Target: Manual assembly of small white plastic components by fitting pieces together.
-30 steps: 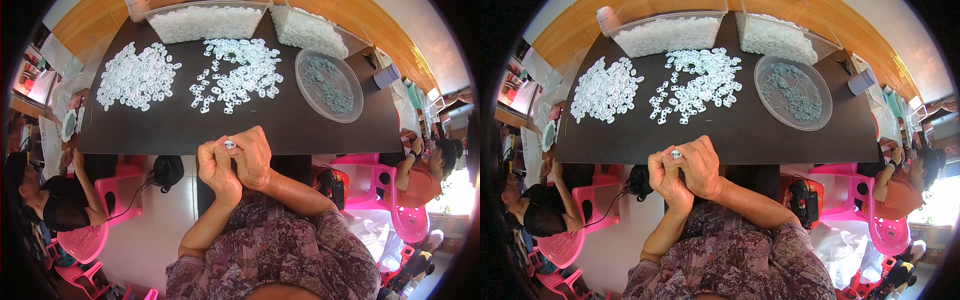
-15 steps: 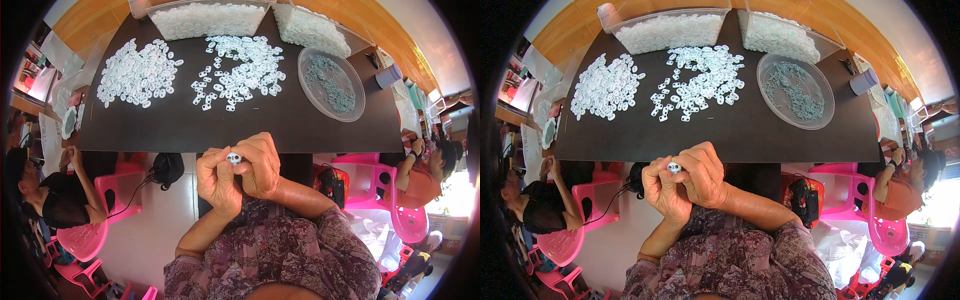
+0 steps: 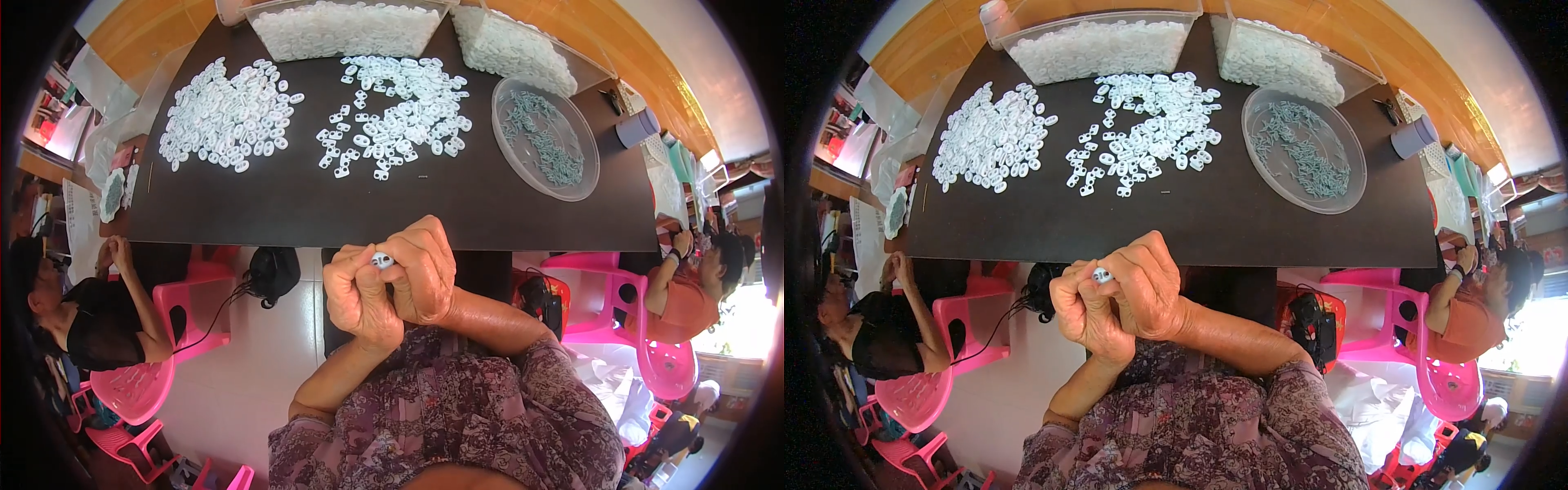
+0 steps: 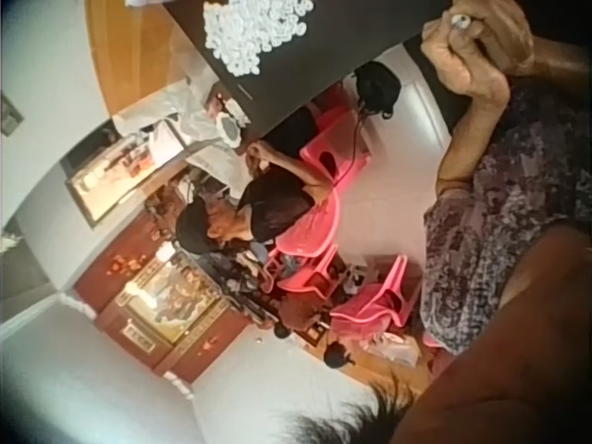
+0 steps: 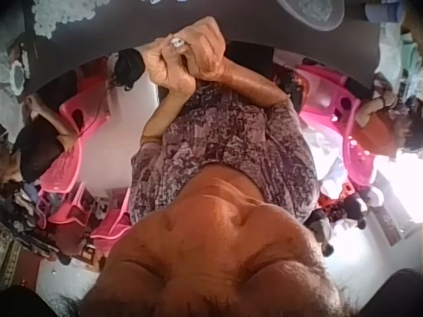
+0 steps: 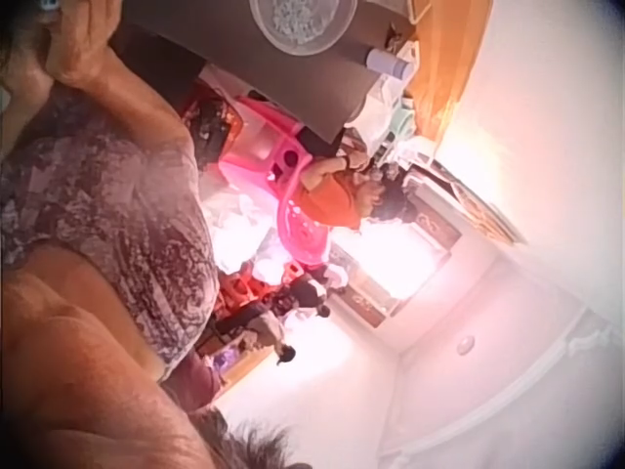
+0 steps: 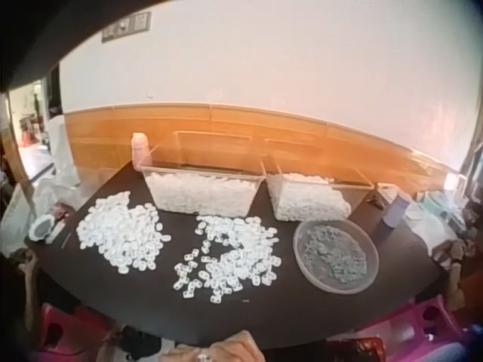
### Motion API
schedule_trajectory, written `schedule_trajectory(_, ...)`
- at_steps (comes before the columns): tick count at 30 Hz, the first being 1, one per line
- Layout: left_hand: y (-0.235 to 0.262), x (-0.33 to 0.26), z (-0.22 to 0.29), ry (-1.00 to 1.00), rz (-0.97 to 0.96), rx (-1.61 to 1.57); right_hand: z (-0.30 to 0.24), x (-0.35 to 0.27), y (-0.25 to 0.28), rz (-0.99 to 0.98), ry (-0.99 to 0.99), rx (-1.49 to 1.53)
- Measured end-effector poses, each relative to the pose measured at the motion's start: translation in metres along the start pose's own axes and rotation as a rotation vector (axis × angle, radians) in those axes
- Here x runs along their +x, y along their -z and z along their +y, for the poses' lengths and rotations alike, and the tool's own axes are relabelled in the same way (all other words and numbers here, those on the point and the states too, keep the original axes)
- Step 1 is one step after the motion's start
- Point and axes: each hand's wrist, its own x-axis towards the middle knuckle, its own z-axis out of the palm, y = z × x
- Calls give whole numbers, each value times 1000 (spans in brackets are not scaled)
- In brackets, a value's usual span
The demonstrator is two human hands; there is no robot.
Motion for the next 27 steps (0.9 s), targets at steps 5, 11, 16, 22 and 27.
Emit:
schedule_trajectory(5,1,-1,-9,55,34,91,13,-11,-6,-45,3,-17)
schedule_trajectory(11,1,5,-5,57,13,15,8,-5,-6,-14,-4,-10)
schedule_trajectory(16,10,8,-3,169,-48,-70,5,-5,2,-46,-72,28)
schedule_trajectory(22,-2,16,-4,270,-122,31,14,1,28,-36,-178,53)
schedule_trajectory(27,-27,49,-25,-243,-421,522,28,4,66,-68,-297,-52)
